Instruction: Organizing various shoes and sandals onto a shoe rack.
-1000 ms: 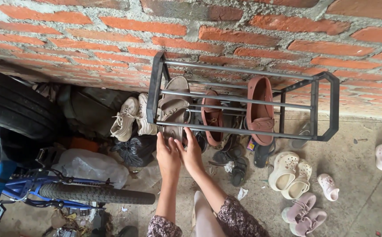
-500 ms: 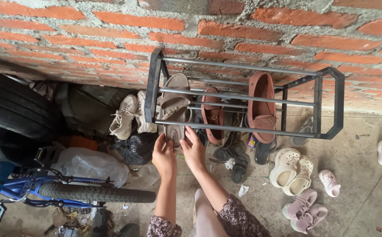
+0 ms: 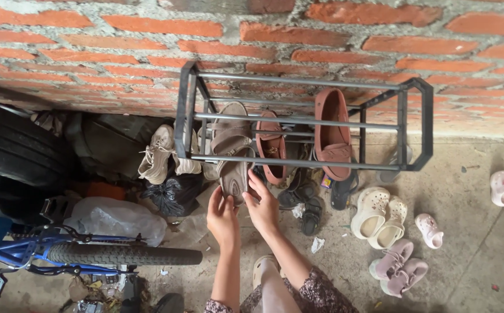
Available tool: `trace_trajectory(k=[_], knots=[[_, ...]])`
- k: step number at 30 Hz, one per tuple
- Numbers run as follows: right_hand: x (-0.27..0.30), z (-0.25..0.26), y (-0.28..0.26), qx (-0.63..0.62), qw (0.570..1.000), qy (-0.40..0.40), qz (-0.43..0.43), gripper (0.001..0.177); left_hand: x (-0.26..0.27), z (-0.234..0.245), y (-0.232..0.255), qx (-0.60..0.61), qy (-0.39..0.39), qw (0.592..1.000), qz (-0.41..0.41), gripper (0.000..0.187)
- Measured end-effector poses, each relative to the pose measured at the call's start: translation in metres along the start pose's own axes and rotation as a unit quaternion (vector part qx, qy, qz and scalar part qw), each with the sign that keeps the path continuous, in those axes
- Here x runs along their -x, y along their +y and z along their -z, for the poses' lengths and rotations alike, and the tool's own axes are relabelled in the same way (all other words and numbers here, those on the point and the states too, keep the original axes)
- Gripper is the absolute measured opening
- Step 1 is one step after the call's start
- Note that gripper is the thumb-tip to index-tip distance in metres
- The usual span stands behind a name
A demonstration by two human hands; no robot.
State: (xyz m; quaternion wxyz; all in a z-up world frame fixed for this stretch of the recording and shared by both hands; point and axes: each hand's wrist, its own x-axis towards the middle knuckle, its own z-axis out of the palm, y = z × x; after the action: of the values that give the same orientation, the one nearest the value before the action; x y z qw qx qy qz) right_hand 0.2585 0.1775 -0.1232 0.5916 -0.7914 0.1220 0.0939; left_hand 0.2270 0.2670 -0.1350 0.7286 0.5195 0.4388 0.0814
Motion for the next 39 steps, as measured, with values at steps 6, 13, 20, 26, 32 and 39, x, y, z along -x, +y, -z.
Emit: trace_trajectory(k=[6, 13, 20, 26, 32, 39], knots=[[0.015, 0.025, 0.005, -0.014, 1.0, -0.001, 0.005, 0.065, 0.029, -0.005, 0.001, -0.006, -0.019, 1.0, -0.011, 0.042], [0.048, 0.073, -0.001, -0.002, 1.0, -0.012, -0.011, 0.065, 0.078, -0.001, -0.005, -0.029, -0.044, 0.998, 0.033, 0.042], [0.074, 0.109, 0.02, 0.016, 0.999, -0.026, -0.045, 0.065, 0.121, -0.005, -0.019, -0.058, -0.057, 0.995, 0.059, 0.04], [0.095, 0.147, 0.035, -0.011, 0.999, -0.009, -0.036, 0.064, 0.15, -0.015, -0.041, -0.095, -0.083, 0.99, 0.055, 0.04], [0.128, 0.185, 0.05, -0.014, 0.999, 0.009, -0.045, 0.063, 0.191, -0.015, -0.064, -0.154, -0.117, 0.98, 0.048, 0.042], [0.177, 0.232, 0.042, -0.027, 0.996, 0.039, -0.078, 0.061, 0.239, -0.014, -0.075, -0.151, -0.177, 0.971, 0.048, 0.045]])
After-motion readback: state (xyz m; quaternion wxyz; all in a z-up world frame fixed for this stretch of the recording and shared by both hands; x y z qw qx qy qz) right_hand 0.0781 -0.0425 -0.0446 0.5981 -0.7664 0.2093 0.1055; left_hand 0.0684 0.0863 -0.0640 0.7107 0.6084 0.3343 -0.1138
